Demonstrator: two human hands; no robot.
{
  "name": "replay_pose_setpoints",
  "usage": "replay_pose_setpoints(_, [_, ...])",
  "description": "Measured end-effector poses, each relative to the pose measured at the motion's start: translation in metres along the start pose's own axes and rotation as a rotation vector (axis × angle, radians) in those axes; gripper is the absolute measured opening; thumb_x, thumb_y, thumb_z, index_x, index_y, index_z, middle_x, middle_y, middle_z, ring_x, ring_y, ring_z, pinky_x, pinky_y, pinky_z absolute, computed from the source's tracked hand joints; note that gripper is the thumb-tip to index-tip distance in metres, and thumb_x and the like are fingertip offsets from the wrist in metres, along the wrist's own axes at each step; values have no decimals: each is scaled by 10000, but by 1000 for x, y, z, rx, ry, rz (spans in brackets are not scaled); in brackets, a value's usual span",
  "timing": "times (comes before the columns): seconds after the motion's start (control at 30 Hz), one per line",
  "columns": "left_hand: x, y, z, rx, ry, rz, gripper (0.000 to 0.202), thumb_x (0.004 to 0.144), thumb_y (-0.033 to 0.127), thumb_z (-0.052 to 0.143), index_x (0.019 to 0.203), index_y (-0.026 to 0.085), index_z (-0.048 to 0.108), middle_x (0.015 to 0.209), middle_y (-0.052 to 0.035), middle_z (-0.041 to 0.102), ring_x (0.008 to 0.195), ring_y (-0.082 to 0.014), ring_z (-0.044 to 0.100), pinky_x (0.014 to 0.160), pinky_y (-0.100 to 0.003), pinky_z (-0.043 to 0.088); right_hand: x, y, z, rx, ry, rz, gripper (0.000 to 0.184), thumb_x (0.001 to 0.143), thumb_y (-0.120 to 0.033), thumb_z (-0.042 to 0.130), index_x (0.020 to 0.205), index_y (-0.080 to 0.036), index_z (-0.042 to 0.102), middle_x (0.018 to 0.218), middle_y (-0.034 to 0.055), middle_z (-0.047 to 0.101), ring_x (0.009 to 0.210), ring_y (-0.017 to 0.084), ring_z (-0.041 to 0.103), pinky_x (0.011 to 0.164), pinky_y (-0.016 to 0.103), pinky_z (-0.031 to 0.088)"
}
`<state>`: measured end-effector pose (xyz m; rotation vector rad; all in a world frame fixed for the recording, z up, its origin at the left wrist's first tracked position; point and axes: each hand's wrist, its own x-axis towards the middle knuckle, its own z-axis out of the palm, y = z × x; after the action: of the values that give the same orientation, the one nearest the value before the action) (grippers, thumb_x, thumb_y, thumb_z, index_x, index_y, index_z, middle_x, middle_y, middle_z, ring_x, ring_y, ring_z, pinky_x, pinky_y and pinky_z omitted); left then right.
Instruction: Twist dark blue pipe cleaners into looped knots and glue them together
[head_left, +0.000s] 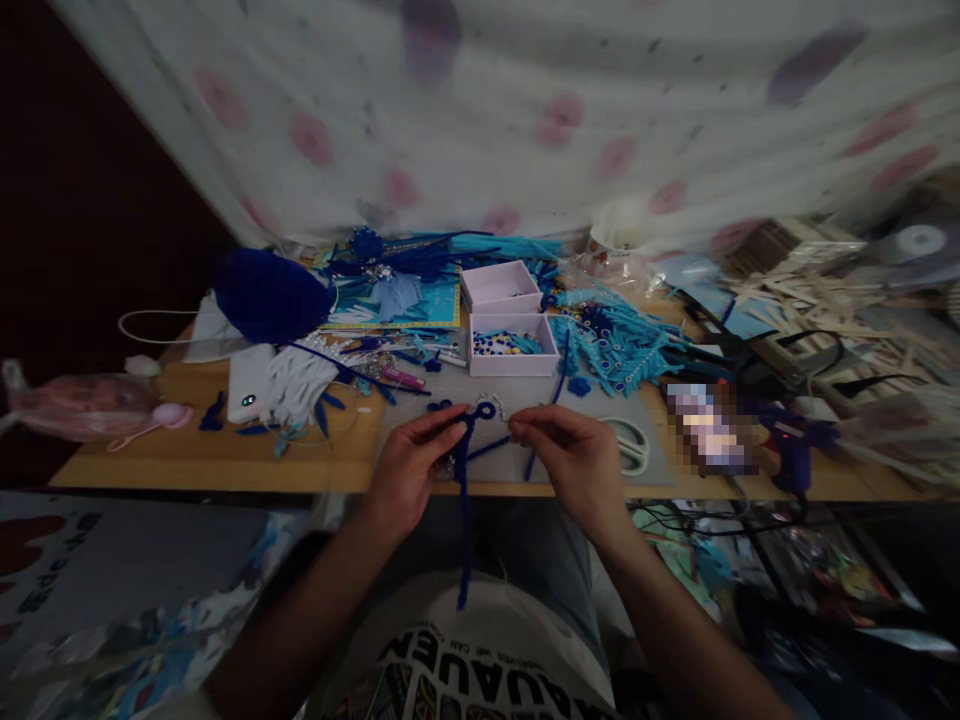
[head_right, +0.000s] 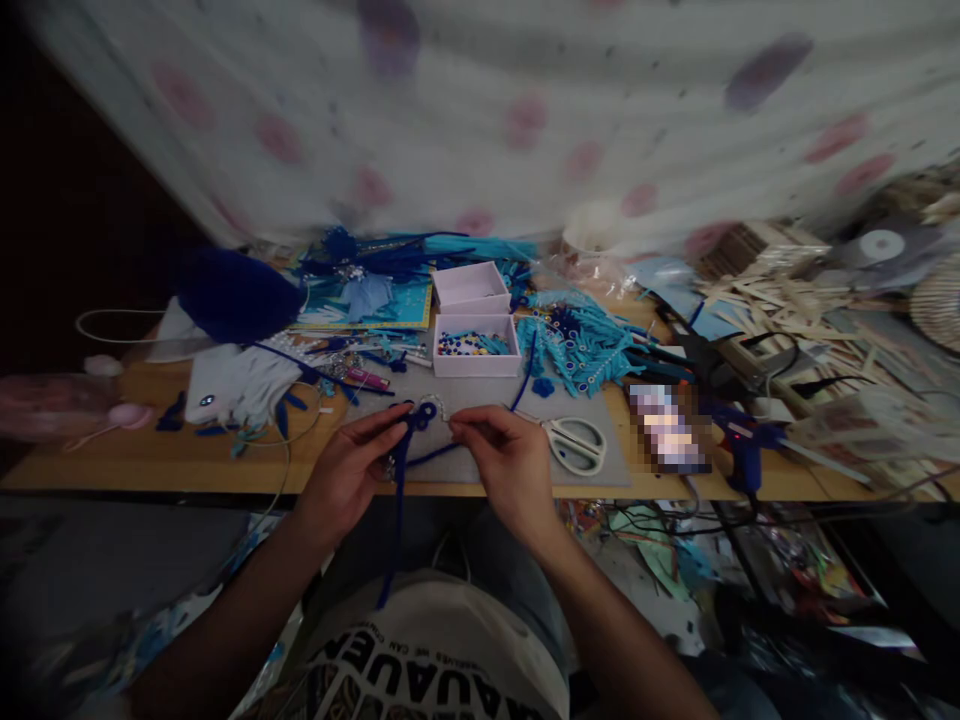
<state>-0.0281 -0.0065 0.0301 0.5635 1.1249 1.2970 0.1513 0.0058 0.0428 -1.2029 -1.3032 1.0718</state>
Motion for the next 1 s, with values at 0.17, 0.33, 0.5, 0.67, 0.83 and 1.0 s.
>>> replay_pose_setpoints(0.17, [0, -5, 2, -36, 26, 57, 339, 573, 290, 935, 896, 244, 844, 932, -24, 811, 822, -131, 687, 751, -217, 516, -12, 0, 2, -162, 36, -212, 64, 829, -216, 731, 792, -225, 781, 783, 23, 766, 723, 174, 692, 661, 283, 527])
replay_pose_setpoints(0.33, [-2, -7, 7, -46, 45, 42, 344, 582, 287, 933, 910, 238, 841, 911, -23, 804, 777, -125, 678, 706, -217, 506, -17, -1, 12, -198, 63, -276, 77, 843, -226, 738, 775, -245, 766, 776, 24, 765, 727, 188, 706, 674, 303, 564])
replay_pose_setpoints(0.5, [-3, -10, 12, -98, 62, 46, 328, 583, 271, 929, 895, 232, 836, 944, -32, 801, 830, -155, 697, 776, -263, 516, -18, 3, 19, -246, 115, -345, 73, 851, -229, 743, 800, -263, 784, 815, 31, 779, 739, 200, 715, 703, 334, 585])
replay_pose_setpoints(0.67, [-3, -12, 15, -128, 76, 94, 315, 563, 269, 937, 857, 231, 833, 930, -17, 797, 869, -149, 691, 824, -255, 507, -21, 8, 24, -261, 118, -426, 100, 885, -196, 719, 886, -256, 799, 874, 45, 776, 786, 193, 728, 735, 322, 588])
replay_pose_setpoints(0.83, [-4, -13, 15, -122, 101, 94, 319, 555, 253, 937, 853, 224, 824, 908, -14, 792, 850, -152, 688, 812, -266, 510, -23, 12, 30, -278, 163, -463, 136, 894, -177, 696, 902, -259, 804, 879, 49, 779, 792, 193, 736, 737, 325, 599])
replay_pose_setpoints(1.0, [-4, -17, 15, -112, 117, 130, 321, 566, 242, 928, 866, 216, 817, 882, -10, 783, 841, -153, 688, 805, -268, 508, -23, 14, 34, -291, 167, -419, 141, 909, -219, 675, 895, -274, 804, 890, 51, 785, 801, 208, 741, 751, 354, 612])
